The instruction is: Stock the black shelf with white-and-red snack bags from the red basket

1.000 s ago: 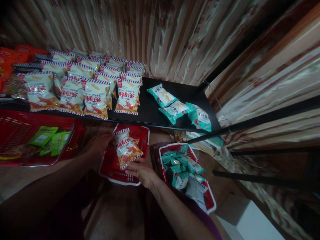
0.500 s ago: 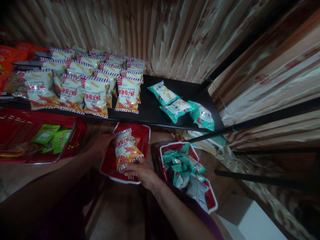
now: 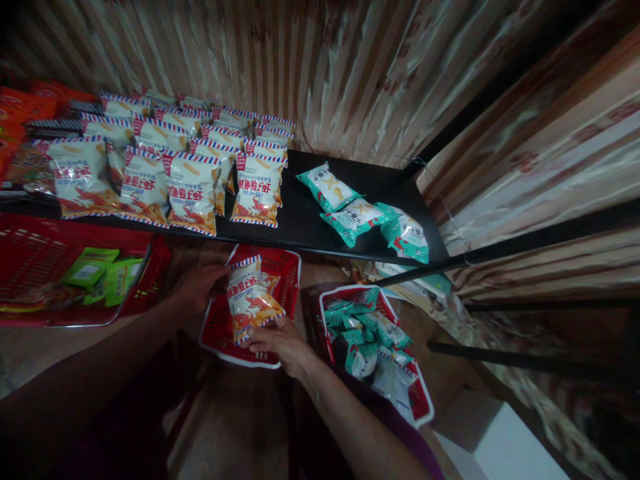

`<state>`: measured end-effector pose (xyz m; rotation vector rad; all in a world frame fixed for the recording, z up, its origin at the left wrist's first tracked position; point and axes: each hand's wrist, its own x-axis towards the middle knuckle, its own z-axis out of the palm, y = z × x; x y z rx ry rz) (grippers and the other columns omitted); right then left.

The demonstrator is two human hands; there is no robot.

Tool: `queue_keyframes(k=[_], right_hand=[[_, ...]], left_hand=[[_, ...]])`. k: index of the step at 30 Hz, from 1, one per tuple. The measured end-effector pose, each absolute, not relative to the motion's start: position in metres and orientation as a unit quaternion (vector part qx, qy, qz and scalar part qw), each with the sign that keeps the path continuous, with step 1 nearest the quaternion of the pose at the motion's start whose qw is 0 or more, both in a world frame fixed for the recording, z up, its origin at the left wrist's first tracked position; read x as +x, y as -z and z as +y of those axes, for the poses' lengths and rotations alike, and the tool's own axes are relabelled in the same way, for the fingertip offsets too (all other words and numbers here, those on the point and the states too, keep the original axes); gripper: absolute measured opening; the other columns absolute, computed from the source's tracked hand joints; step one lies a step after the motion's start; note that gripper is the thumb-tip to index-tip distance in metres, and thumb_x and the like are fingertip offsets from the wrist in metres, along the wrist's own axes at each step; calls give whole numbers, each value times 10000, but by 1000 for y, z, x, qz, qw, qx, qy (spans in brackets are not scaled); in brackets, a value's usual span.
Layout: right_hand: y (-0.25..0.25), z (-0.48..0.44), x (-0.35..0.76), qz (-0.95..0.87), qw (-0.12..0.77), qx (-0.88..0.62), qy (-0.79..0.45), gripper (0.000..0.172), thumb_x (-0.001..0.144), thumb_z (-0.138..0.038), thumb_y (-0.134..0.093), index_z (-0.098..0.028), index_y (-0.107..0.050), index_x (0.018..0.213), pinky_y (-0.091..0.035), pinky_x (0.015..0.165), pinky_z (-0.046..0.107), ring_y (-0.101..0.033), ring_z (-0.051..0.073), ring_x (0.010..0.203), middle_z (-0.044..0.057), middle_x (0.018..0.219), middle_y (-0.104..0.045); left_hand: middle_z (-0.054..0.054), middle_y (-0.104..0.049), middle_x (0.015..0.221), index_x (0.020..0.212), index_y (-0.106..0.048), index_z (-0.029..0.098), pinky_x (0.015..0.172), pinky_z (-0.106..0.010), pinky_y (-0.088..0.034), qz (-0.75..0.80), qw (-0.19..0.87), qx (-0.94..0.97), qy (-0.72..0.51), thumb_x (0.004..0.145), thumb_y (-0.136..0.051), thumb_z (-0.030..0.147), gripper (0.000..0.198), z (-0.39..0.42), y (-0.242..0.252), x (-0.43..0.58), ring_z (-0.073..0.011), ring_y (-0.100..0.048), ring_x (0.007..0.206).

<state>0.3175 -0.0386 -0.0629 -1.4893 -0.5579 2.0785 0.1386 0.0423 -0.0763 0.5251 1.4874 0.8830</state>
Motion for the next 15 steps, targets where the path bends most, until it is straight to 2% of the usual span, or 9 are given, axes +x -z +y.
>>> queue_keyframes(k=[4, 6, 11, 15], right_hand=[[69, -41, 317, -232, 248, -550, -763, 401, 488, -325, -848, -133, -682, 798, -506, 544, 200, -652, 118, 569, 37, 698, -716], [70, -42, 317, -243, 240, -549, -763, 403, 495, -336, -845, -129, -686, 803, -502, 548, 204, -648, 117, 568, 35, 685, -713], [69, -43, 317, -262, 223, -544, -766, 374, 513, -361, -833, -123, -691, 764, -487, 550, 200, -638, 112, 558, 35, 648, -707], [70, -43, 320, -283, 207, -532, -770, 340, 535, -373, -821, -121, -690, 721, -478, 556, 195, -629, 102, 559, 34, 651, -705]], left_hand=[[-17, -647, 638, 689, -656, 147, 560, -259, -437, 611, 671, 212, -362, 448, -789, 410, 381, 42, 73, 134, -132, -556, 566], [-14, -654, 647, 692, -670, 150, 590, -253, -430, 613, 665, 243, -351, 441, -797, 404, 379, 43, 71, 132, -130, -556, 593], [-26, -677, 671, 674, -708, 159, 604, -240, -403, 624, 602, 382, -320, 519, -768, 399, 292, 48, 70, 125, -139, -548, 629], [-29, -684, 662, 698, -725, 159, 580, -236, -394, 626, 588, 405, -314, 589, -727, 405, 269, 50, 69, 122, -145, -545, 615]])
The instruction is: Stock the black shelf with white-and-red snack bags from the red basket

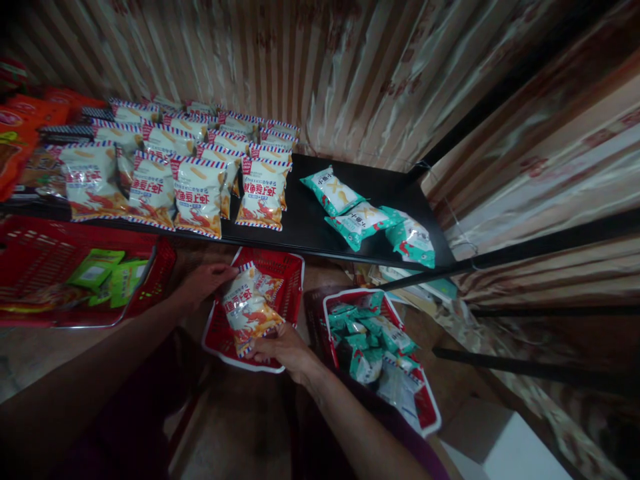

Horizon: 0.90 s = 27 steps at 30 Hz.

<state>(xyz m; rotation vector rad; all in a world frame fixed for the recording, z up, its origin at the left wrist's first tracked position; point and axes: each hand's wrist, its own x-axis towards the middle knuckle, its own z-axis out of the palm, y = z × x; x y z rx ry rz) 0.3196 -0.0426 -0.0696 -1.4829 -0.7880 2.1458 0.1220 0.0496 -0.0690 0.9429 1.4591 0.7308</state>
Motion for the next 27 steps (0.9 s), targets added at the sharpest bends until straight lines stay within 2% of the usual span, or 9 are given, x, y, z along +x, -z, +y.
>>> queue_keyframes(k=[4, 8, 12, 14, 17, 21, 27], right_hand=[[74, -43, 320, -286, 198, -532, -772, 345, 532, -361, -824, -130, -688, 748, -473, 568, 204, -620, 101, 565, 23, 668, -704], [79, -43, 322, -276, 198, -541, -769, 374, 530, -371, -826, -123, -677, 767, -471, 586, 209, -615, 100, 586, 22, 684, -699], [78, -40, 326, -252, 227, -549, -764, 397, 524, -378, -838, -132, -663, 782, -505, 674, 229, -646, 121, 707, 35, 792, -706], [76, -36, 329, -243, 261, -555, -751, 403, 549, -414, -822, -154, -661, 811, -518, 679, 241, -647, 127, 736, 31, 839, -700], [72, -31, 331, -230, 308, -580, -718, 422, 585, -497, -779, -175, -667, 834, -527, 646, 248, -622, 115, 681, 19, 805, -684], [75, -30, 335, -255, 350, -586, -685, 434, 603, -523, -757, -174, -683, 850, -533, 647, 251, -615, 124, 712, 23, 816, -680], [82, -31, 337, -258, 333, -587, -691, 435, 574, -508, -777, -142, -722, 802, -528, 659, 265, -625, 132, 700, 43, 781, -701]], left_hand=[[-14, -664, 629, 683, -718, 162, 548, -229, -373, 632, 596, 388, -309, 597, -708, 382, 236, 48, 71, 124, -138, -525, 580], [-9, -634, 582, 626, -687, 164, 528, -233, -358, 663, 549, 407, -305, 636, -655, 317, 156, 49, 77, 125, -138, -507, 553], [-13, -613, 565, 603, -657, 168, 517, -238, -348, 665, 503, 464, -298, 664, -596, 265, 130, 51, 79, 122, -145, -502, 549], [-5, -592, 548, 610, -644, 173, 507, -236, -347, 661, 509, 461, -303, 668, -579, 256, 120, 51, 79, 121, -143, -491, 535], [-2, -586, 554, 627, -642, 172, 498, -232, -355, 651, 534, 440, -312, 652, -591, 260, 105, 49, 79, 119, -145, -490, 536], [-12, -598, 566, 633, -653, 168, 490, -232, -371, 657, 537, 430, -308, 627, -610, 259, 101, 48, 78, 121, -154, -509, 550], [-23, -650, 619, 703, -690, 177, 504, -227, -397, 656, 561, 410, -294, 621, -636, 288, 149, 50, 68, 123, -162, -546, 586]])
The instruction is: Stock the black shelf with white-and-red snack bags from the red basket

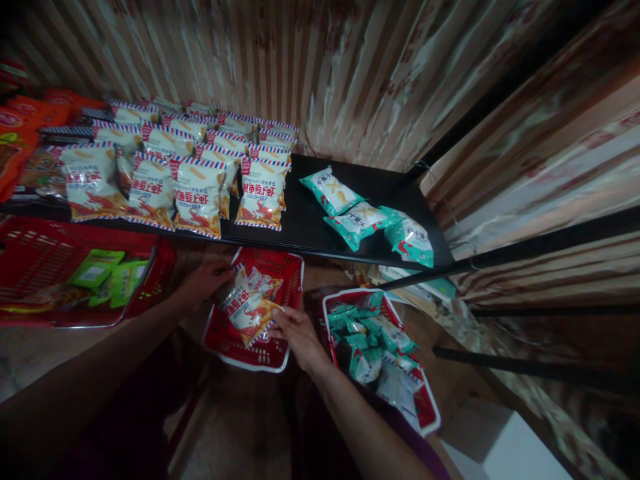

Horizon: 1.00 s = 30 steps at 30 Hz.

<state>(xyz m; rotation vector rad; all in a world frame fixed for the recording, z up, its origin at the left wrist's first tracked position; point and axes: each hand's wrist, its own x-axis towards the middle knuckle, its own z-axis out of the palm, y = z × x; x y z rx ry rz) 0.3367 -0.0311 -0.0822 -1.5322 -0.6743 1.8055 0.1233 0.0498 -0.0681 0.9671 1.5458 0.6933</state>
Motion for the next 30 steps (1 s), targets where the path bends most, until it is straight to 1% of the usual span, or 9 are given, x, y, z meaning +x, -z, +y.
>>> queue_keyframes(k=[3, 5, 9, 12, 17, 22, 26, 30], right_hand=[[81, -31, 336, -271, 328, -579, -695, 428, 581, -509, -773, -136, -730, 786, -524, 667, 262, -631, 132, 691, 47, 758, -705], [80, -32, 336, -269, 327, -577, -698, 419, 572, -512, -777, -138, -731, 754, -527, 666, 265, -631, 130, 678, 46, 742, -706], [79, -33, 334, -258, 328, -569, -709, 404, 571, -504, -782, -136, -733, 732, -537, 664, 270, -633, 126, 655, 50, 726, -708], [78, -33, 332, -251, 336, -564, -711, 400, 571, -495, -785, -131, -730, 726, -542, 652, 268, -634, 124, 638, 49, 719, -706], [75, -33, 332, -232, 344, -565, -713, 376, 564, -475, -795, -129, -720, 691, -544, 656, 272, -627, 119, 621, 48, 705, -702], [74, -31, 335, -213, 350, -576, -708, 367, 532, -462, -816, -139, -711, 674, -538, 603, 260, -597, 102, 565, 28, 670, -681], [75, -30, 340, -197, 351, -590, -700, 413, 496, -495, -821, -147, -696, 679, -521, 535, 225, -576, 84, 525, 14, 648, -665], [77, -31, 342, -203, 364, -593, -689, 431, 512, -520, -803, -146, -671, 682, -515, 525, 203, -547, 65, 508, -18, 593, -616]], left_hand=[[-25, -659, 632, 724, -708, 181, 495, -223, -385, 645, 567, 421, -291, 621, -658, 341, 197, 49, 69, 122, -159, -538, 584], [-19, -644, 612, 685, -701, 179, 485, -216, -367, 647, 560, 421, -301, 629, -654, 350, 186, 48, 71, 122, -149, -518, 571], [3, -573, 535, 583, -643, 161, 475, -205, -334, 686, 529, 382, -321, 649, -620, 280, 138, 48, 73, 126, -115, -458, 519], [9, -549, 516, 590, -618, 154, 463, -209, -329, 701, 533, 348, -322, 671, -588, 256, 134, 49, 72, 129, -107, -444, 487], [-3, -573, 552, 655, -631, 138, 448, -206, -329, 703, 540, 343, -311, 688, -583, 278, 152, 51, 74, 130, -109, -474, 491], [-14, -610, 607, 750, -643, 147, 436, -221, -368, 704, 553, 350, -276, 724, -554, 294, 175, 53, 78, 130, -133, -526, 500], [-19, -605, 582, 710, -620, 150, 432, -257, -409, 698, 570, 356, -247, 749, -543, 307, 179, 53, 81, 133, -153, -538, 479], [-15, -607, 598, 706, -610, 151, 438, -242, -407, 703, 557, 360, -256, 754, -557, 315, 178, 52, 83, 137, -145, -541, 497]])
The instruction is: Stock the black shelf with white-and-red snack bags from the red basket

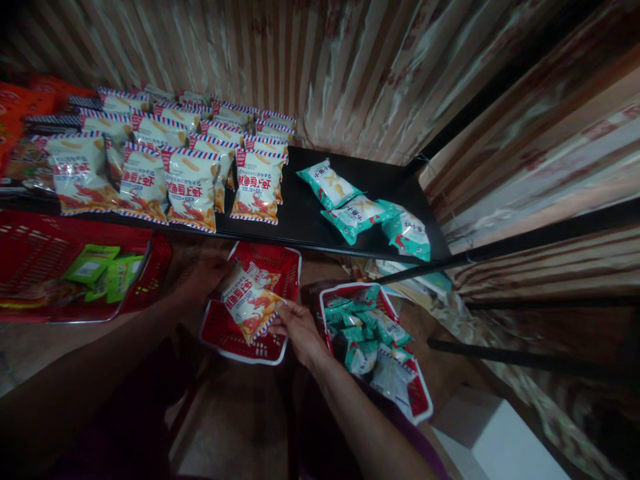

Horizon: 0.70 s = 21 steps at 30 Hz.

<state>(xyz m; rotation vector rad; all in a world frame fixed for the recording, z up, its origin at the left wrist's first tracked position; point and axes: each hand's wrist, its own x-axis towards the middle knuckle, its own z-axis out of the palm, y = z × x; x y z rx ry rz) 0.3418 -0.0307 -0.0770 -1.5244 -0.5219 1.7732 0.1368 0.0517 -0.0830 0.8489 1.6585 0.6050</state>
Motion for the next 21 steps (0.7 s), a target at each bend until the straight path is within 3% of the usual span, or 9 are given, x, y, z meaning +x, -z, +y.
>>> queue_keyframes(k=[7, 21], right_hand=[[80, -30, 345, -214, 385, -594, -674, 398, 537, -434, -818, -173, -642, 781, -485, 504, 174, -541, 54, 518, -44, 638, -607], [72, -27, 340, -165, 384, -599, -683, 413, 464, -390, -854, -183, -567, 676, -466, 563, 202, -545, 68, 562, -55, 641, -605]], left_hand=[[-25, -619, 631, 732, -617, 146, 442, -234, -407, 705, 554, 359, -260, 758, -547, 313, 182, 51, 77, 141, -152, -560, 534], [-49, -649, 658, 736, -622, 147, 464, -246, -424, 710, 551, 352, -262, 743, -548, 340, 206, 53, 84, 137, -162, -579, 554]])
